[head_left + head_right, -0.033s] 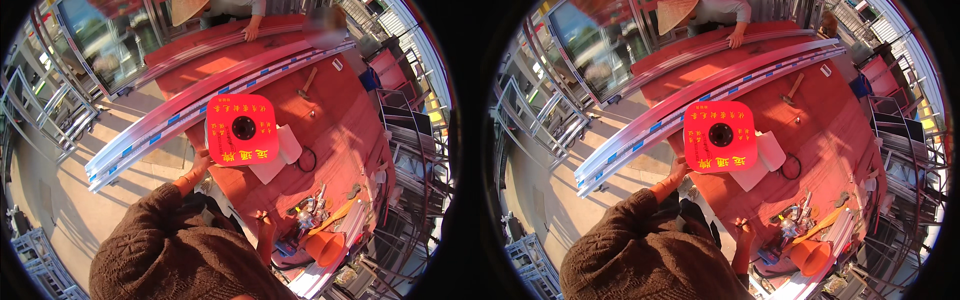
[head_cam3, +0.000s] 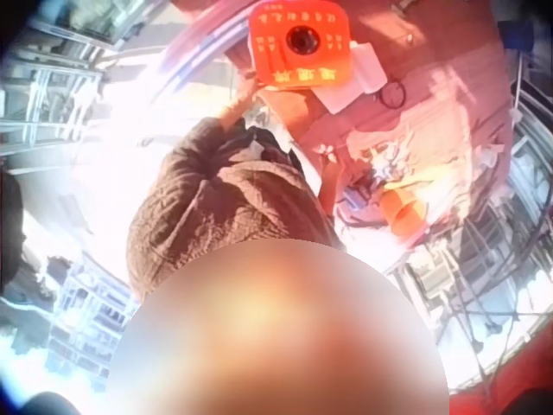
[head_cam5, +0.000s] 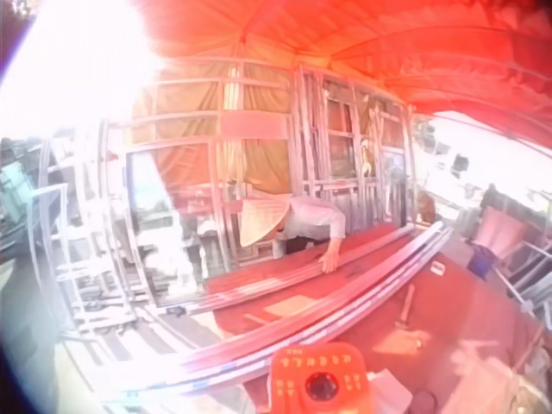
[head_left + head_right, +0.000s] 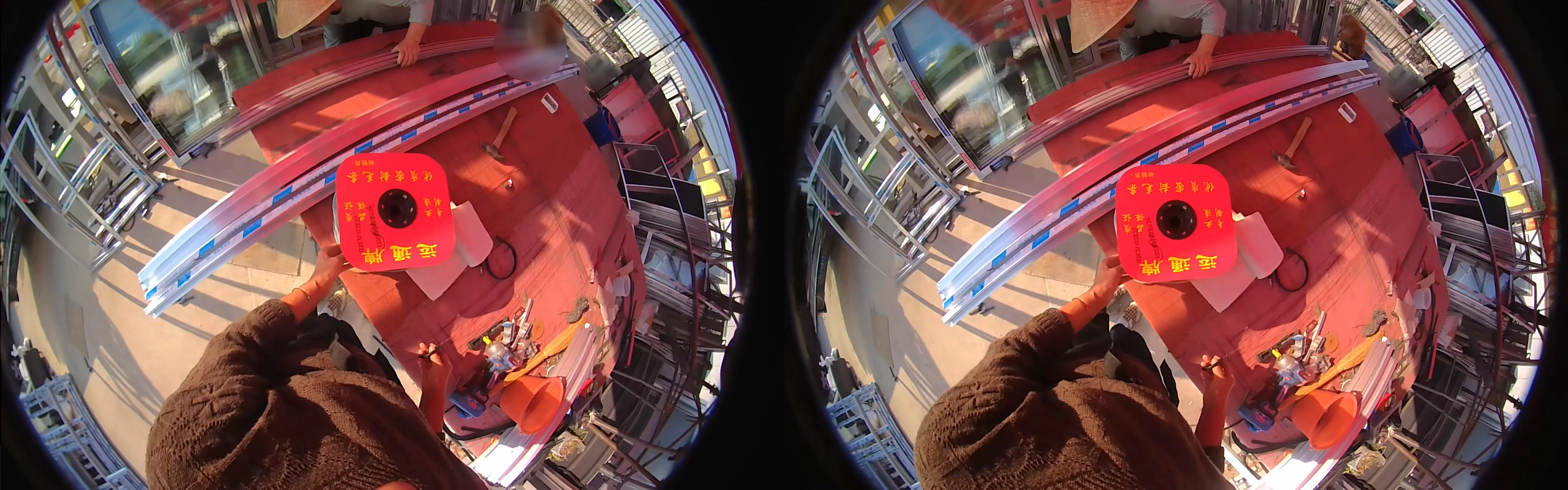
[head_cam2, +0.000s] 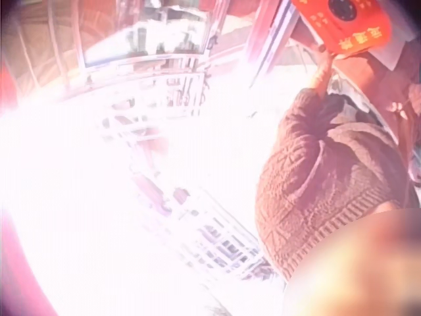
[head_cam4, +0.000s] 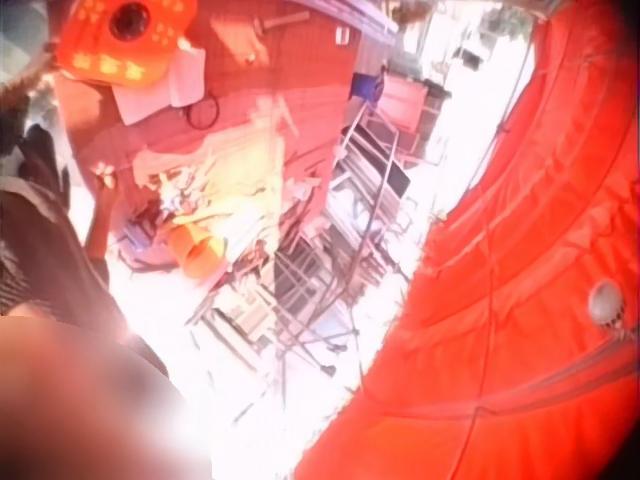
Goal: The person carries a spool of gray binding wire and scissors, walks to a workbench, and ties several long metal frame pieces together. The person measures and cuts wire, wraps it around the frames, and secures the bundle while another person assists by holding the frames.
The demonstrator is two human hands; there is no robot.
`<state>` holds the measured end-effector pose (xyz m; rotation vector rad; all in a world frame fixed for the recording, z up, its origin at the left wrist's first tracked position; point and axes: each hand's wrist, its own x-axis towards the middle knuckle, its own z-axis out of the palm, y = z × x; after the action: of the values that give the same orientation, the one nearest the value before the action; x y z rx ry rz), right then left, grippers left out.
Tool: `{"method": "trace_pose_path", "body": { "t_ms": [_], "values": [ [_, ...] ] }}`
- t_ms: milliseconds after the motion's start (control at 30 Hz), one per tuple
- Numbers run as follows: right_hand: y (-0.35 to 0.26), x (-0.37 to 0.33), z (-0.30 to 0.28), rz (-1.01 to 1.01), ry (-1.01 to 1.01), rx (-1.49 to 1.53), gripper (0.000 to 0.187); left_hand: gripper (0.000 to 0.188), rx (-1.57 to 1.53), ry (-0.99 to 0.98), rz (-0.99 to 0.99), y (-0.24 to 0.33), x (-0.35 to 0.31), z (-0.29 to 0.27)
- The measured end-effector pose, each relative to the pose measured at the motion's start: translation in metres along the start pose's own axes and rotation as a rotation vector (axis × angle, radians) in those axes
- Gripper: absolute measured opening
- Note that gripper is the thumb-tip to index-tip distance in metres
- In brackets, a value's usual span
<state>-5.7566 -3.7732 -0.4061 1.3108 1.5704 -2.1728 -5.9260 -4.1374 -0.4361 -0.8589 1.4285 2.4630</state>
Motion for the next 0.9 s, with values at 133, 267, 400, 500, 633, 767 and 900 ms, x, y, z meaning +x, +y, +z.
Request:
{"method": "trace_pose_path", "body": {
  "t_ms": [133,267,400,500,633,767,900],
  "values": [
    [0.001,-0.008,0.010,-0.019,0.042,-0.124,0.024,0.025,0.039,-0.060,-0.030,-0.015,0.019,-0.010],
    [-0.001,-0.019,0.021,-0.036,-0.001,-0.145,0.026,0.020,-0.037,-0.046,-0.070,-0.022,0.030,-0.013],
    [-0.005,-0.033,0.035,-0.095,-0.064,-0.149,0.026,0.008,-0.074,-0.004,-0.105,-0.017,0.026,-0.012],
    [-0.004,-0.042,0.037,-0.111,-0.036,-0.188,0.025,0.009,-0.070,-0.002,-0.110,-0.010,0.019,-0.013],
    [0.005,-0.043,0.026,-0.098,-0.035,-0.189,0.027,0.013,-0.063,0.028,-0.118,-0.004,0.013,-0.012],
    [0.017,-0.038,0.015,-0.044,0.018,-0.181,0.028,0.009,-0.096,-0.037,-0.171,0.001,0.014,-0.020],
    [0.023,-0.038,0.017,-0.053,0.048,-0.141,0.026,0.009,-0.538,-0.388,-0.318,0.010,0.013,-0.035]
  ]
}}
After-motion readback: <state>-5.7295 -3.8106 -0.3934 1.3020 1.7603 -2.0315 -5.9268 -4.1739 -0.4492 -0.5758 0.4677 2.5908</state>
